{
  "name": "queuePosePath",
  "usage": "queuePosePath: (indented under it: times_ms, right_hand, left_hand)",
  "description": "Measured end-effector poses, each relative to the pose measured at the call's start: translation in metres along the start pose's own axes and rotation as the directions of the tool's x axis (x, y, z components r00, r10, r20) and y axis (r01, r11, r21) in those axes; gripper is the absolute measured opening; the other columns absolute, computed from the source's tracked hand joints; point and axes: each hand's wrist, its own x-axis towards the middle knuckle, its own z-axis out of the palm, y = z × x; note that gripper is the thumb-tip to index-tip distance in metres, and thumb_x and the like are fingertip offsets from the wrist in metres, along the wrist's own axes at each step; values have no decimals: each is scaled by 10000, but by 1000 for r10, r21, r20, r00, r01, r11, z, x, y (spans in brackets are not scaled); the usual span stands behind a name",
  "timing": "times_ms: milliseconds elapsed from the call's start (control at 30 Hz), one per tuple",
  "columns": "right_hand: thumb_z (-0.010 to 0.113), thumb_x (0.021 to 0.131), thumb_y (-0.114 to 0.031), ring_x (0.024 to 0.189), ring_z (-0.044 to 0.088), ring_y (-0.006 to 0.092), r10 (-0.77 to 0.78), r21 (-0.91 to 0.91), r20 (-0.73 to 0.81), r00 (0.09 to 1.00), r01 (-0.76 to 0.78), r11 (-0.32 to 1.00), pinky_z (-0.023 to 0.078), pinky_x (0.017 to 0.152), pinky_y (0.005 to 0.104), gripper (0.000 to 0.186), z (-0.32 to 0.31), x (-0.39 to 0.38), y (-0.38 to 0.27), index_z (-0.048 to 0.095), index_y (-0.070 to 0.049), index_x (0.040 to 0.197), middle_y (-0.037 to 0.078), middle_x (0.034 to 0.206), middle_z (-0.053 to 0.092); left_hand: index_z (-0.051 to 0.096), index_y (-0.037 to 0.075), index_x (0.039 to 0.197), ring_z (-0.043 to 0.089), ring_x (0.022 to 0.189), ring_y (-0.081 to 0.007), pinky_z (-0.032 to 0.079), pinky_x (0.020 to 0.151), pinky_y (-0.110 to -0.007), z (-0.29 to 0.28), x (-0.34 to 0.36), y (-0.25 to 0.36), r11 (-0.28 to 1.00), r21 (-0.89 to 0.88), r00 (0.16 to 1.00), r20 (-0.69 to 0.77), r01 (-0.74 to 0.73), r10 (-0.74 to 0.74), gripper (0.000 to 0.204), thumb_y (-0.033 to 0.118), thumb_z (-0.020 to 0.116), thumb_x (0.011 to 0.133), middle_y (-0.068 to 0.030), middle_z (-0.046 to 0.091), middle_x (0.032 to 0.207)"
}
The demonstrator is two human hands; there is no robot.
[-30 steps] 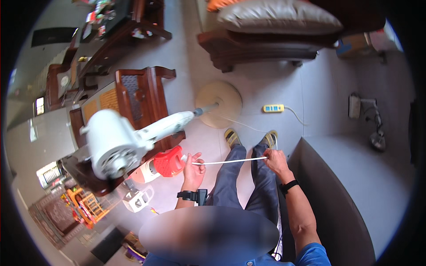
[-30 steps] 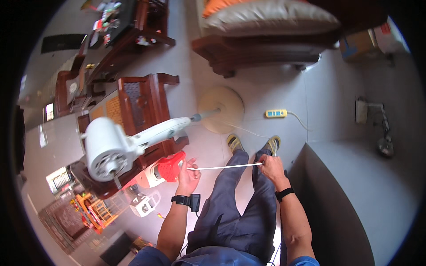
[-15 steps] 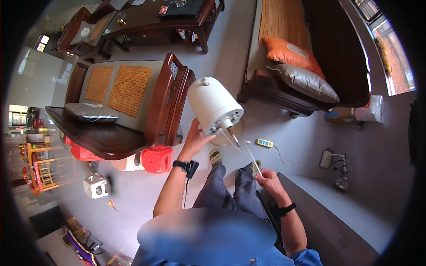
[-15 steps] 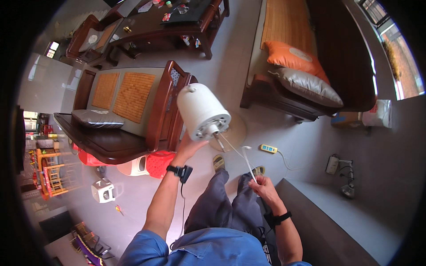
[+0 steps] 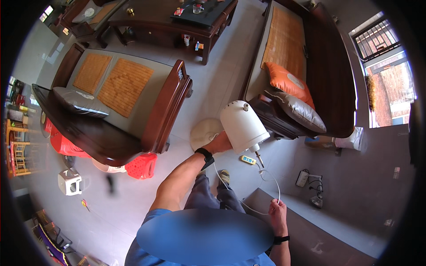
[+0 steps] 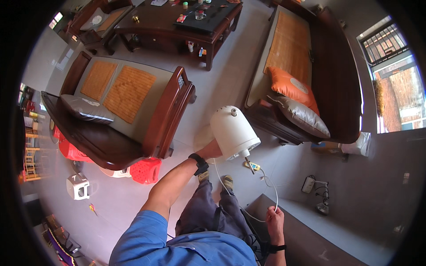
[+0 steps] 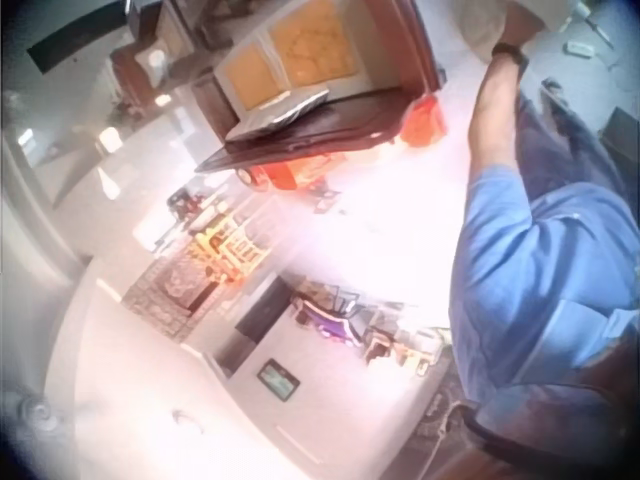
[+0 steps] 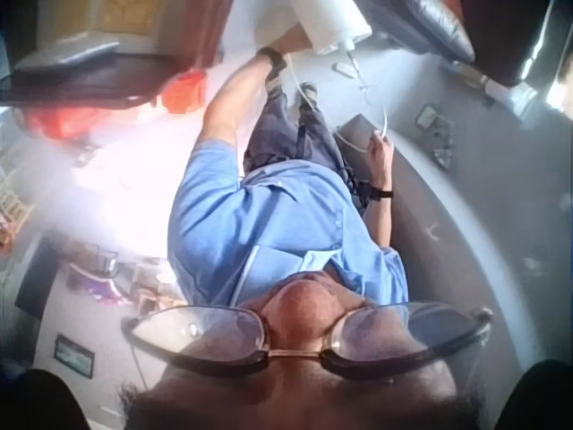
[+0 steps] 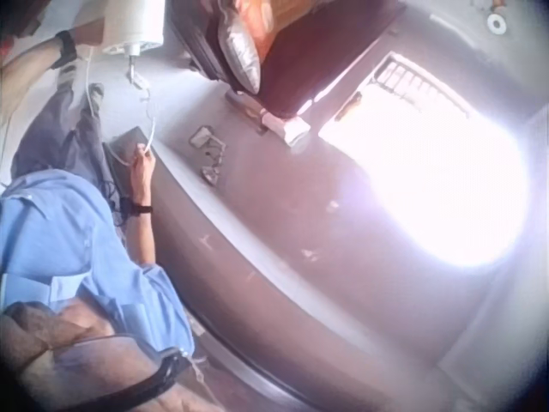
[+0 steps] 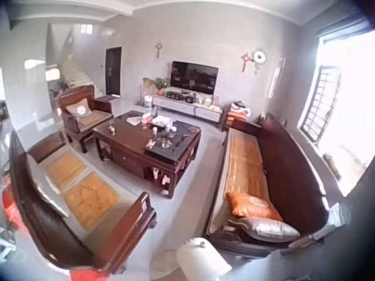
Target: Disassembling a standing electric fan using a screwdriver.
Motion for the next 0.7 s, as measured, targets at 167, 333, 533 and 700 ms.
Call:
queuePosePath:
  times_ms: [167, 333, 533, 700]
  right_hand:
    - [636, 957, -110, 487, 416, 57, 26, -36, 49, 998, -24, 999, 300, 444, 222, 111, -3, 18, -13, 606, -88, 853, -31, 634, 526]
    - [618, 973, -150, 503, 461, 70, -32, -166, 194, 981, 65, 984, 361, 474, 230, 101, 8, 47, -35, 623, -78, 901, -24, 644, 530]
    - [650, 964, -156, 506, 478, 84, -39, -238, 327, 944, 122, 964, 364, 475, 232, 99, 15, 98, -61, 634, -79, 903, -6, 671, 569]
    - [636, 958, -135, 513, 452, 67, -109, -300, 501, 859, 291, 908, 342, 471, 220, 71, 42, 119, -87, 618, -87, 908, -18, 666, 539]
  left_hand:
    - [630, 40, 1230, 665, 1063, -221, 525, 915, -381, 9, -11, 18, 995, -94, 992, -118, 36, -47, 491, 254, 814, 829, -140, 708, 1141]
    - [639, 39, 1196, 654, 1062, -221, 518, 918, -392, 21, -50, 51, 991, -123, 967, -255, -48, 15, 456, 236, 815, 824, -134, 701, 1133]
    - [629, 43, 1187, 614, 1122, -258, 490, 960, -416, 69, -116, 38, 995, 14, 853, -517, 94, -73, 458, 241, 812, 816, -133, 672, 1179]
    - [614, 40, 1224, 612, 1131, -243, 517, 929, -398, 96, -208, 78, 926, -275, 617, -690, 261, -379, 433, 216, 771, 861, -131, 666, 1188]
